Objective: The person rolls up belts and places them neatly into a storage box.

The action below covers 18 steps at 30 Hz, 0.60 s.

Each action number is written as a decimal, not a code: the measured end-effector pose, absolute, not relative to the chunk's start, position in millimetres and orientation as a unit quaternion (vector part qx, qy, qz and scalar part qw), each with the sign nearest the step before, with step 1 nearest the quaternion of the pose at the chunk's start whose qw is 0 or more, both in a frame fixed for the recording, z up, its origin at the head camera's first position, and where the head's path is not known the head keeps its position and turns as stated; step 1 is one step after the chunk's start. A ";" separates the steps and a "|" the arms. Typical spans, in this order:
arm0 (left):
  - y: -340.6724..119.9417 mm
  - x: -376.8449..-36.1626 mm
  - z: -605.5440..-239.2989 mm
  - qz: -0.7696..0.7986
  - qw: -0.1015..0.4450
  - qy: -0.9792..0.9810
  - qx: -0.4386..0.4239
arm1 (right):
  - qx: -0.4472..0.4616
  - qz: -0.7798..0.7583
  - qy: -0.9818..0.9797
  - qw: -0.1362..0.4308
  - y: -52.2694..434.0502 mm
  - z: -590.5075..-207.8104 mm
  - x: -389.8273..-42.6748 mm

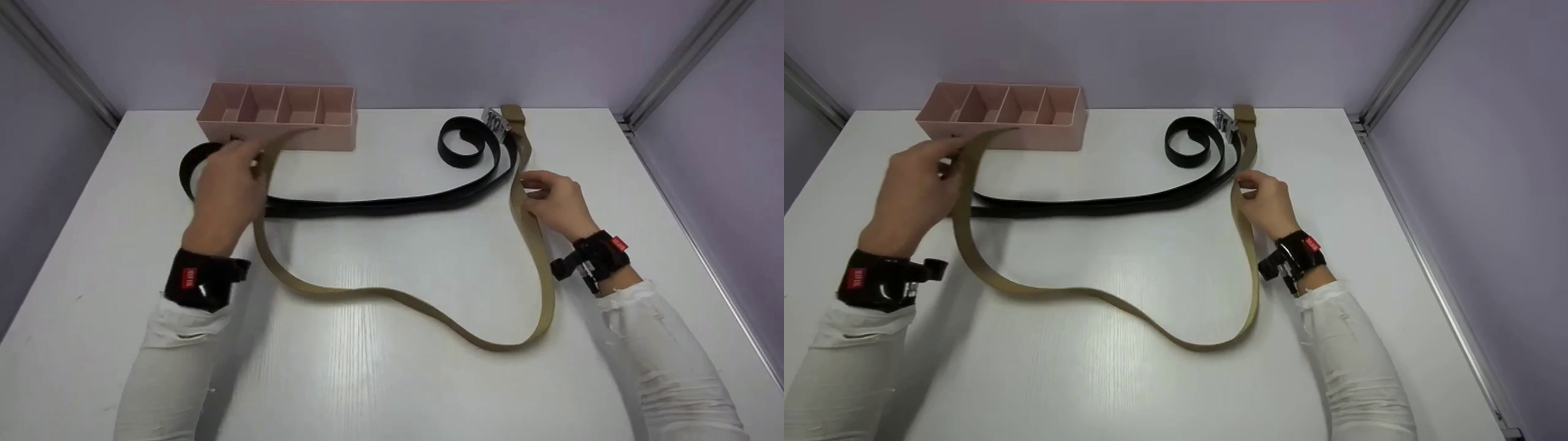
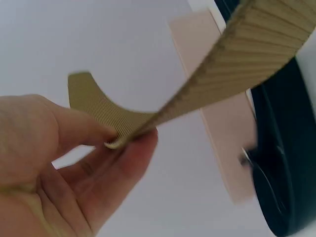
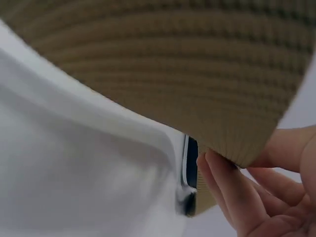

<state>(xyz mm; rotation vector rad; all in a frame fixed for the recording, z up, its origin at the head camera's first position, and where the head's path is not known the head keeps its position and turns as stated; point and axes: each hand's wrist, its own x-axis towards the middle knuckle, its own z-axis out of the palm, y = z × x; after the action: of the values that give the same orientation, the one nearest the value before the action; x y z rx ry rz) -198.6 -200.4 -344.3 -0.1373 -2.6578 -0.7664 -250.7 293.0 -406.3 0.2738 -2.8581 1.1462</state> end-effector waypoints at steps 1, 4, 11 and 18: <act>-187.7 -199.9 -344.0 -0.268 0.191 -0.941 -0.075 | 0.089 0.378 -0.922 0.018 289.4 -406.6 -253.0; -150.9 -204.9 -344.9 -0.249 0.202 -0.937 -0.141 | 0.099 0.386 -0.917 0.001 276.5 -406.3 -260.1; -85.8 -229.1 -354.9 -0.182 0.184 -0.938 -0.230 | 0.114 0.373 -0.920 -0.046 249.0 -396.0 -269.9; -63.2 -240.1 -369.0 -0.119 0.163 -0.946 -0.254 | 0.214 0.317 -0.924 0.010 224.4 -379.9 -249.1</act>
<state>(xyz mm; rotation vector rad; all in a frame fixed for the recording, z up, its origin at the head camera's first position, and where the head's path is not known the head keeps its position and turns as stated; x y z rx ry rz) -240.1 -63.2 -369.0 -0.7247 -2.6982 -0.3402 -249.1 224.4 -379.9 0.6691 -2.8839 0.9893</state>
